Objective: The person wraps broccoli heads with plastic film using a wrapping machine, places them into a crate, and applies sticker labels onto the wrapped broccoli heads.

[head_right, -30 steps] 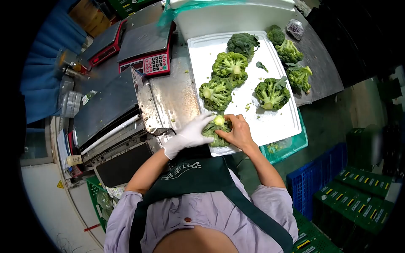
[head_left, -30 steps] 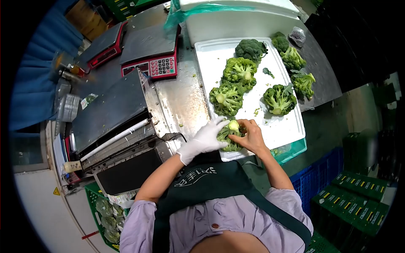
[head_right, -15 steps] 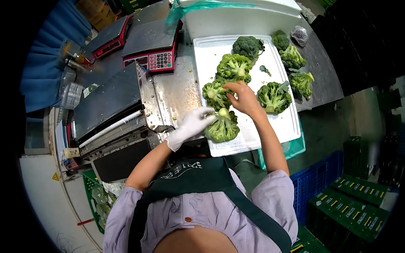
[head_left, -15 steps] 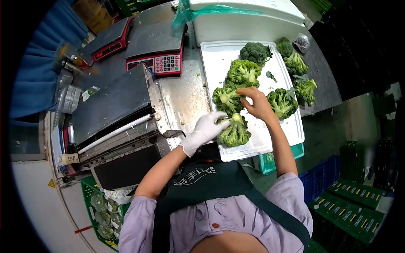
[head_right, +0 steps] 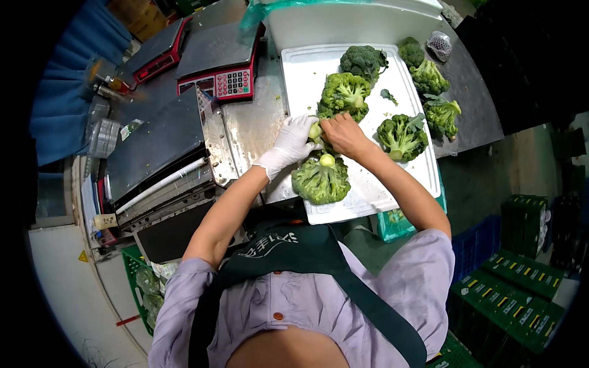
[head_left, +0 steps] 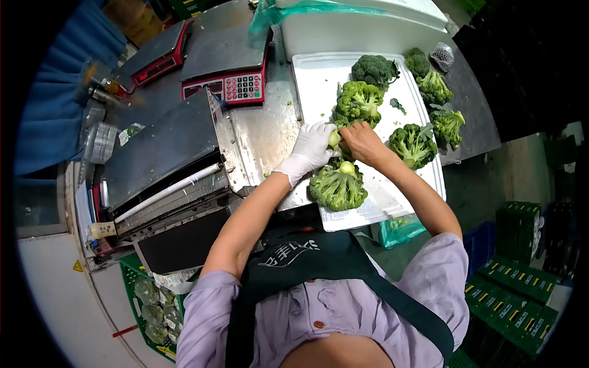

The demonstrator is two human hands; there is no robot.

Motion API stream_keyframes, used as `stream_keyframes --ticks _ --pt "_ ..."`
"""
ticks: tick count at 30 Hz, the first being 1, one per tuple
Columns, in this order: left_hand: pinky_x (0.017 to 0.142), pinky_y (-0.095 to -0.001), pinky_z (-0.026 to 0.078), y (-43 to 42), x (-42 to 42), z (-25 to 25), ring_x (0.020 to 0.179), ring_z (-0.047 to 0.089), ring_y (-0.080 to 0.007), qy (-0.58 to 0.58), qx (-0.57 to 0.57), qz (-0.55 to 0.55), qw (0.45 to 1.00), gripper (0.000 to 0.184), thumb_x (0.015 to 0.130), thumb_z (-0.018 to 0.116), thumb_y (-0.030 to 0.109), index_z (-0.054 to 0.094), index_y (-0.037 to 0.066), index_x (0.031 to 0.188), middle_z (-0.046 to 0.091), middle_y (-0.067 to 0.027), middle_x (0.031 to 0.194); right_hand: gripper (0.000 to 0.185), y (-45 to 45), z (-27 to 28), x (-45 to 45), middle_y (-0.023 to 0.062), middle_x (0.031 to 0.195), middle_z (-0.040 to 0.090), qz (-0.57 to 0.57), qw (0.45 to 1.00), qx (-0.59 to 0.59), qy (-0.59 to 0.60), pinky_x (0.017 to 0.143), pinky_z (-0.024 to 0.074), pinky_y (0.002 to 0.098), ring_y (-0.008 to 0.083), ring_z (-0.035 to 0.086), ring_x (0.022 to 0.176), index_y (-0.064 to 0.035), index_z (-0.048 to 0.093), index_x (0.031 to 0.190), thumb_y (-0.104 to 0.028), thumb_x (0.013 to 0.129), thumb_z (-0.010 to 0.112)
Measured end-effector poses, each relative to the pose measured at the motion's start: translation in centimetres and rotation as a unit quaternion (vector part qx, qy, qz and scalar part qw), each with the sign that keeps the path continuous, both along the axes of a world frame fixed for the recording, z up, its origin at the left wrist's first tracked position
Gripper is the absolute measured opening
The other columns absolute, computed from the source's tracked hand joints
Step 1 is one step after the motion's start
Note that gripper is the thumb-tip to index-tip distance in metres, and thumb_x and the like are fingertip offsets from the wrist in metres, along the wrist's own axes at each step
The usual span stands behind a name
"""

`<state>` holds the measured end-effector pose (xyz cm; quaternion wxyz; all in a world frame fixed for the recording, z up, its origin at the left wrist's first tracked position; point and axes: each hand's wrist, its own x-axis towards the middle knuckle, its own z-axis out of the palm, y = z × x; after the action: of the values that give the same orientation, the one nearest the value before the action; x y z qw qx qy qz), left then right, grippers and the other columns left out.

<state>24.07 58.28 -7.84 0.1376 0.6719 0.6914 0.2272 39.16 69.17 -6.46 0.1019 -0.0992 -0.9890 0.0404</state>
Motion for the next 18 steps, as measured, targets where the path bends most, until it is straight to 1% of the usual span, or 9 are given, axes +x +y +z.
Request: stream_keyframes --ticks 2,7,9,10,13,14,15,17,18 --pt "0.089 -0.0469 0.030 -0.1 0.3 -0.1 0.106 0.048 -0.0272 0.082 0.020 0.009 0.996 0.053 0.068 0.069 0.029 0.044 0.007 0.109 0.053 -0.0114 0.105 0.007 -0.6 0.0 -0.2 0.0114 0.070 0.058 -0.001 0.995 0.100 -0.022 0.069 0.0391 0.0363 0.0267 0.054 0.069 -0.0044 0.051 0.078 -0.005 0.070 0.051" --pt "0.089 -0.0492 0.030 -0.1 1.4 0.6 0.106 0.048 -0.0262 0.120 0.035 0.023 0.992 0.051 0.066 0.068 0.025 0.045 0.007 0.108 0.054 -0.0118 0.102 0.006 -1.5 0.6 -0.5 0.0104 0.068 0.059 -0.021 0.990 0.132 -0.038 0.066 0.0389 0.0360 0.0249 0.055 0.065 -0.0039 0.054 0.073 -0.008 0.070 0.052" --pt "0.089 -0.0490 0.030 0.1 2.2 1.4 0.105 0.048 -0.0266 0.142 -0.015 0.036 0.989 0.047 0.066 0.068 0.025 0.047 0.007 0.105 0.055 -0.0115 0.100 0.006 -1.7 1.6 -0.6 0.0092 0.064 0.059 -0.060 0.980 0.147 -0.119 0.062 0.0385 0.0359 0.0235 0.055 0.061 -0.0041 0.055 0.069 -0.010 0.069 0.054" --pt "0.088 -0.0488 0.031 0.3 2.4 1.5 0.104 0.049 -0.0267 0.140 -0.020 0.029 0.990 0.045 0.066 0.068 0.025 0.048 0.008 0.102 0.055 -0.0110 0.099 0.006 -1.9 2.4 -0.4 0.0092 0.064 0.059 -0.061 0.980 0.146 -0.120 0.062 0.0385 0.0359 0.0235 0.055 0.061 -0.0041 0.055 0.069 -0.010 0.069 0.054" --pt "0.087 -0.0486 0.032 0.9 3.3 1.8 0.102 0.049 -0.0266 0.166 -0.007 0.005 0.986 0.045 0.066 0.070 0.029 0.048 0.009 0.100 0.055 -0.0105 0.098 0.008 -2.2 6.1 0.4 0.0087 0.062 0.060 -0.063 0.957 0.070 -0.274 0.057 0.0407 0.0375 0.0239 0.061 0.064 -0.0074 0.064 0.068 -0.012 0.069 0.057" --pt "0.086 -0.0487 0.033 1.0 3.3 1.9 0.102 0.050 -0.0266 0.139 -0.024 0.029 0.990 0.048 0.068 0.070 0.033 0.047 0.009 0.102 0.055 -0.0108 0.100 0.009 -2.8 8.0 0.9 0.0094 0.065 0.063 -0.073 0.953 0.027 -0.294 0.060 0.0455 0.0384 0.0252 0.064 0.068 -0.0083 0.067 0.070 -0.012 0.070 0.058" --pt "0.086 -0.0487 0.033 1.1 3.1 2.0 0.102 0.050 -0.0266 0.137 -0.023 0.030 0.990 0.048 0.068 0.070 0.033 0.047 0.009 0.102 0.055 -0.0108 0.100 0.013 -3.7 11.0 1.0 0.0130 0.067 0.062 -0.067 0.945 -0.044 -0.317 0.058 0.0447 0.0421 0.0292 0.061 0.062 -0.0042 0.063 0.066 -0.011 0.075 0.056" --pt "0.086 -0.0499 0.033 0.9 2.1 2.4 0.104 0.050 -0.0258 0.098 -0.065 0.040 0.992 0.049 0.070 0.069 0.037 0.046 0.009 0.103 0.055 -0.0103 0.102 0.022 -4.4 12.3 2.2 0.0137 0.060 0.060 -0.042 0.954 -0.203 -0.217 0.055 0.0453 0.0377 0.0282 0.060 0.056 -0.0037 0.061 0.064 -0.019 0.080 0.059" --pt "0.088 -0.0498 0.035 0.7 1.6 2.8 0.107 0.049 -0.0275 0.080 -0.074 0.031 0.994 0.056 0.070 0.070 0.035 0.044 0.007 0.111 0.053 -0.0117 0.106 0.034 -4.9 12.1 2.5 0.0137 0.053 0.057 -0.079 0.941 -0.284 -0.169 0.050 0.0436 0.0334 0.0248 0.057 0.050 -0.0019 0.061 0.064 -0.031 0.082 0.062"
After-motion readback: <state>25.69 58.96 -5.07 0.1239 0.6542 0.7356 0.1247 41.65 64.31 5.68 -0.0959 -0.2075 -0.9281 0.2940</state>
